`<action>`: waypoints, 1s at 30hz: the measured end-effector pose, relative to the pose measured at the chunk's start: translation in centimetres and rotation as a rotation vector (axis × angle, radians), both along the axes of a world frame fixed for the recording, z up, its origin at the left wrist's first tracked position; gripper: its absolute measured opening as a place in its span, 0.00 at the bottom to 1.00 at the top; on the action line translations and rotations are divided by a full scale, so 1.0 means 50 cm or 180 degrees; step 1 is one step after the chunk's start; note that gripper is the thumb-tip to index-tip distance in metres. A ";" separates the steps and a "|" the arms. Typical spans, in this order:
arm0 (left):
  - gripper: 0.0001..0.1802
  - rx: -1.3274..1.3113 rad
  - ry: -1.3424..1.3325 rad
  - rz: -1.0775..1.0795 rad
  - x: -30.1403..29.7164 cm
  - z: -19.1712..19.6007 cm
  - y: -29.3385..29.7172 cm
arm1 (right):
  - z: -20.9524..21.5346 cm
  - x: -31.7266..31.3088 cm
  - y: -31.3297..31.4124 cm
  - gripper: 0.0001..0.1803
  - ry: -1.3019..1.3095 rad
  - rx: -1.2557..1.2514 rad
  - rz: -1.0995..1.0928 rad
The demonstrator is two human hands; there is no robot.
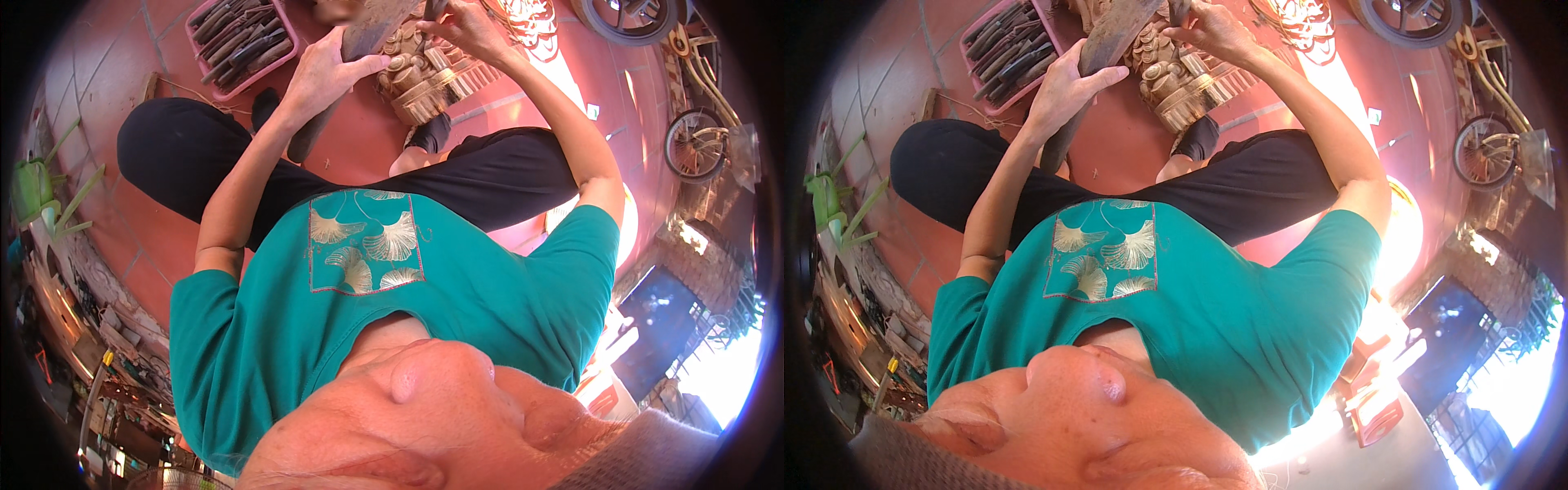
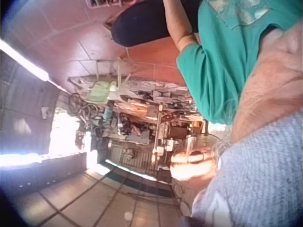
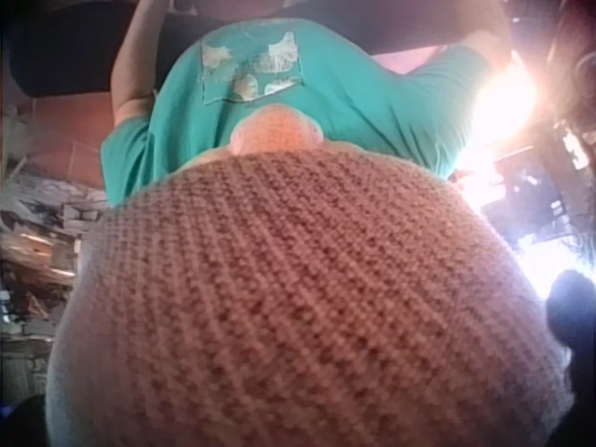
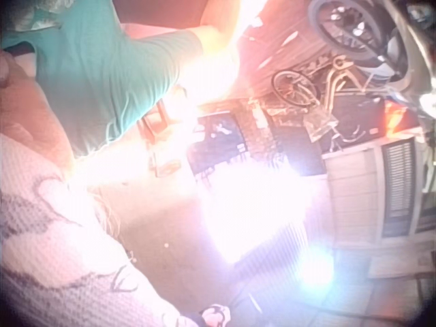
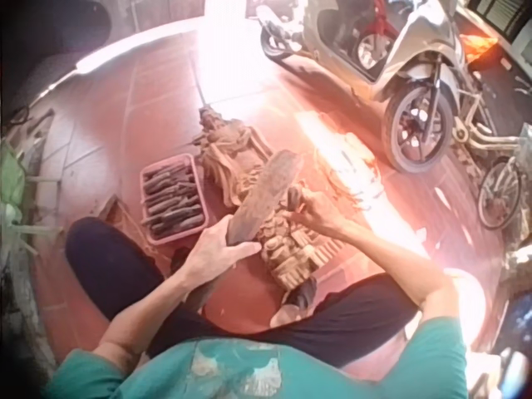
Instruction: The person sits on the floor and carves a wooden object using a chisel and mallet. They repeatedly strike the chisel to shape the wood, occasionally adjusting the object's position.
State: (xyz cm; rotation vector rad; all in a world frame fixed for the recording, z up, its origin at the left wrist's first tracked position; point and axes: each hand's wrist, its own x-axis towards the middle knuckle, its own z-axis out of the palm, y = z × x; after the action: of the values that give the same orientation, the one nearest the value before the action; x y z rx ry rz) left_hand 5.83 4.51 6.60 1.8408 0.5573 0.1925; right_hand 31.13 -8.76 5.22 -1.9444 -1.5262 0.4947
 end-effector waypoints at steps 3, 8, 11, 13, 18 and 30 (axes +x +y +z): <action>0.35 0.0028 0.0040 -0.0039 0.004 0.005 -0.004 | -0.016 0.007 0.000 0.12 -0.0069 0.0066 0.0086; 0.36 0.0046 0.0037 -0.0030 0.002 0.004 -0.001 | -0.004 0.001 -0.004 0.12 0.0280 -0.0092 -0.0018; 0.36 0.0044 0.0022 -0.0024 0.001 0.008 -0.001 | -0.009 0.001 -0.008 0.11 0.0266 -0.0130 -0.0037; 0.35 0.0063 0.0011 -0.0026 0.001 0.013 -0.002 | 0.000 -0.006 -0.007 0.12 0.0527 -0.0269 -0.0166; 0.34 0.0166 -0.0054 -0.0046 0.001 0.013 -0.006 | 0.006 -0.003 -0.010 0.13 0.0321 -0.0247 -0.0033; 0.40 0.0800 -0.0178 -0.0196 0.007 -0.005 -0.010 | -0.010 -0.001 0.005 0.19 -0.0319 -0.0883 -0.0186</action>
State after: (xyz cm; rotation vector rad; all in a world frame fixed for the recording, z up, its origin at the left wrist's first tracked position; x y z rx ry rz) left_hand 6.17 4.01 6.35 2.0863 0.4525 0.2824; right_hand 31.09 -8.52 4.71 -2.2484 -1.5229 0.6196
